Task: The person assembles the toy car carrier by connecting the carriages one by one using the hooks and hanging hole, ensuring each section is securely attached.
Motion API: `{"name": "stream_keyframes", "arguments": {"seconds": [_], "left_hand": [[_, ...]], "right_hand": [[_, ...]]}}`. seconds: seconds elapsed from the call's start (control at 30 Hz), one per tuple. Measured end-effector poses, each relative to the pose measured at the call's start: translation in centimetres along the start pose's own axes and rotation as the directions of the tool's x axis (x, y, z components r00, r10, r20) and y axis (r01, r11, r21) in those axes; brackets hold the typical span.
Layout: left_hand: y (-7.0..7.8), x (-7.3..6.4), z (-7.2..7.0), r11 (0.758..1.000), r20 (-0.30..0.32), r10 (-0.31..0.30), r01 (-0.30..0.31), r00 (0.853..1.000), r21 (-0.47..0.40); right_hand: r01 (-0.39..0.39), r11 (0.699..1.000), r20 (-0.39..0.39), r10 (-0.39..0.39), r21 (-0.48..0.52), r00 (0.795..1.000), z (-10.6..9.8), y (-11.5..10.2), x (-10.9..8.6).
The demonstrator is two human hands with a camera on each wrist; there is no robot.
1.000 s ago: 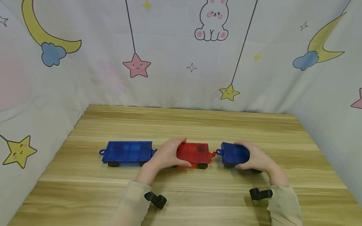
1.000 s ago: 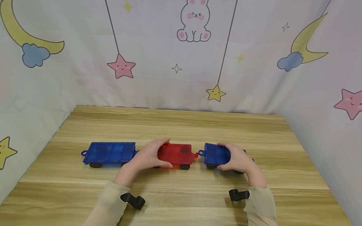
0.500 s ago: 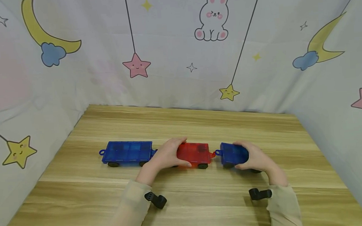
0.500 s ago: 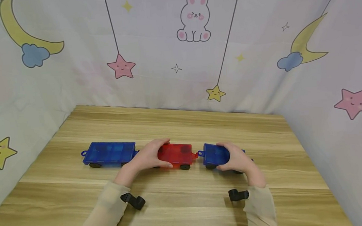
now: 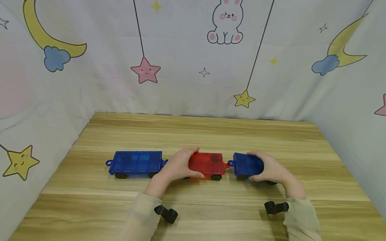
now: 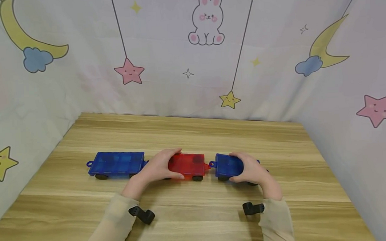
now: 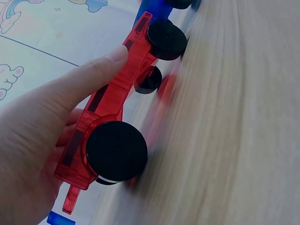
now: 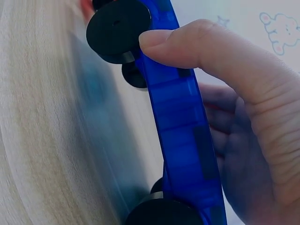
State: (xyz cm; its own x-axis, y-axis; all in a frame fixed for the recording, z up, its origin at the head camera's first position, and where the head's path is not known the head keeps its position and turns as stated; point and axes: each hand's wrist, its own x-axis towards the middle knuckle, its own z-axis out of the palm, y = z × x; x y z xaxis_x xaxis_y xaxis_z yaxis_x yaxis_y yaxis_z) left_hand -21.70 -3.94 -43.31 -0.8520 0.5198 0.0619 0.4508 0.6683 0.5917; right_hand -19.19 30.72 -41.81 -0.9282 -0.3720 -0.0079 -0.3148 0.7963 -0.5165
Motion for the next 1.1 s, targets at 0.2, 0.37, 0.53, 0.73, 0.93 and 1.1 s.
{"name": "stream_keyframes", "arguments": {"seconds": [0.2,0.37,0.53,0.73,0.93,1.1], "left_hand": [[0.00,0.07,0.07,1.000,-0.004,0.003,-0.003,1.000,-0.004],[-0.05,0.03,0.09,1.000,-0.002,0.005,-0.005,1.000,-0.002],[-0.01,-0.04,0.06,1.000,-0.004,0.005,-0.005,1.000,-0.008],[0.02,-0.10,0.07,1.000,-0.007,0.001,-0.001,1.000,-0.010],[0.02,-0.10,0.07,1.000,-0.011,0.006,-0.006,1.000,-0.007],[0.00,-0.09,0.08,1.000,-0.013,0.010,-0.010,1.000,-0.007]], "right_hand": [[-0.004,1.000,0.001,0.004,0.003,1.000,0.08,0.00,0.03],[-0.015,1.000,0.005,0.015,0.009,1.000,0.12,-0.09,0.04],[-0.014,1.000,0.009,0.014,0.008,1.000,0.16,-0.21,0.11],[-0.005,1.000,0.009,0.005,0.004,1.000,0.23,-0.26,0.16],[0.003,1.000,0.006,-0.003,-0.012,1.000,0.38,-0.20,0.20],[0.007,1.000,0.004,-0.007,-0.025,1.000,0.44,-0.26,0.16]]}}
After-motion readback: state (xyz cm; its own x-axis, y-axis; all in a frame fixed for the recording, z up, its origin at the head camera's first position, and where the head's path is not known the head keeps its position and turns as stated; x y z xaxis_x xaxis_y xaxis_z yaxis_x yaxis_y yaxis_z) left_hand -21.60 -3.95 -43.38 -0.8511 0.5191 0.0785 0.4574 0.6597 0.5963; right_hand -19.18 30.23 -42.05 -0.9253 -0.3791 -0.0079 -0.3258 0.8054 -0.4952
